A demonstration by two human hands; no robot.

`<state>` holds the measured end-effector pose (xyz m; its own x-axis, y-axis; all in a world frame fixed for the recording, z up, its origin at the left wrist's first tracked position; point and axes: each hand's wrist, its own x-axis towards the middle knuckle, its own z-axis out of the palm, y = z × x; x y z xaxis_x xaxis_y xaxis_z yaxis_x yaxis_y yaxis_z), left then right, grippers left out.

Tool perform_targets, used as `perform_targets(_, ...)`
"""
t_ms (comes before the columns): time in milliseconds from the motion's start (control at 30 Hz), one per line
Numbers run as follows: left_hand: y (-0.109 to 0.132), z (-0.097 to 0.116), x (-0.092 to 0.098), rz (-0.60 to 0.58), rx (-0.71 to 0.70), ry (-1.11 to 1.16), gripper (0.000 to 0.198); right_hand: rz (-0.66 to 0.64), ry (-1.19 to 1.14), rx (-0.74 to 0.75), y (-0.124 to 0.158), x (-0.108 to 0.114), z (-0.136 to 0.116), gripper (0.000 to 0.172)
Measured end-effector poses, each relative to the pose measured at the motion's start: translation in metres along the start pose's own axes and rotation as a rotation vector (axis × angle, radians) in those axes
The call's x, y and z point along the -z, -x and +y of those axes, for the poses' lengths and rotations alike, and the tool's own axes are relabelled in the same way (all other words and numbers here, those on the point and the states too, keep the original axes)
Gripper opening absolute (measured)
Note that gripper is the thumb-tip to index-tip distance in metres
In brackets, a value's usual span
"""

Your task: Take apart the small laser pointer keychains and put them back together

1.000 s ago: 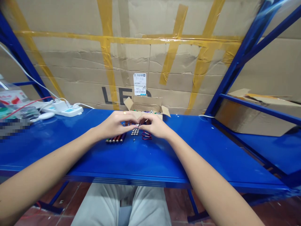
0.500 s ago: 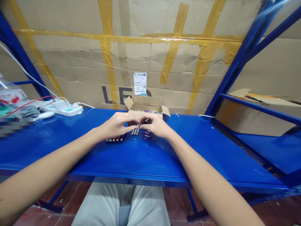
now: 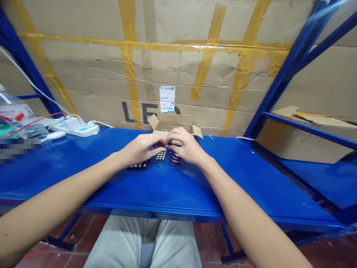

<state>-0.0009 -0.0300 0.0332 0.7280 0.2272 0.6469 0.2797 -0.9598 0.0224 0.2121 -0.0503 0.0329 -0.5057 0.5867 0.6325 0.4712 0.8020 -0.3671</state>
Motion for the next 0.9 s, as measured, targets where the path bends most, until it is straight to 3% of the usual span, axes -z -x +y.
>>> perform_targets(200,0.002,-0.004,-0.004,-0.004,-0.021,-0.150,0.011,0.037,0.076,0.061,-0.001,-0.001,-0.003,0.015)
perform_targets(367,0.002,-0.003,-0.006,0.021,-0.021,-0.147,0.010,0.073,0.044,0.048,-0.001,-0.004,0.000,0.014)
perform_targets(600,0.002,-0.002,-0.008,0.062,-0.060,-0.111,0.009,0.069,-0.060,-0.041,-0.001,-0.006,0.005,0.009)
perform_targets(900,0.003,-0.002,-0.010,0.106,-0.120,-0.215,0.023,0.103,-0.286,-0.189,0.000,-0.011,0.009,0.007)
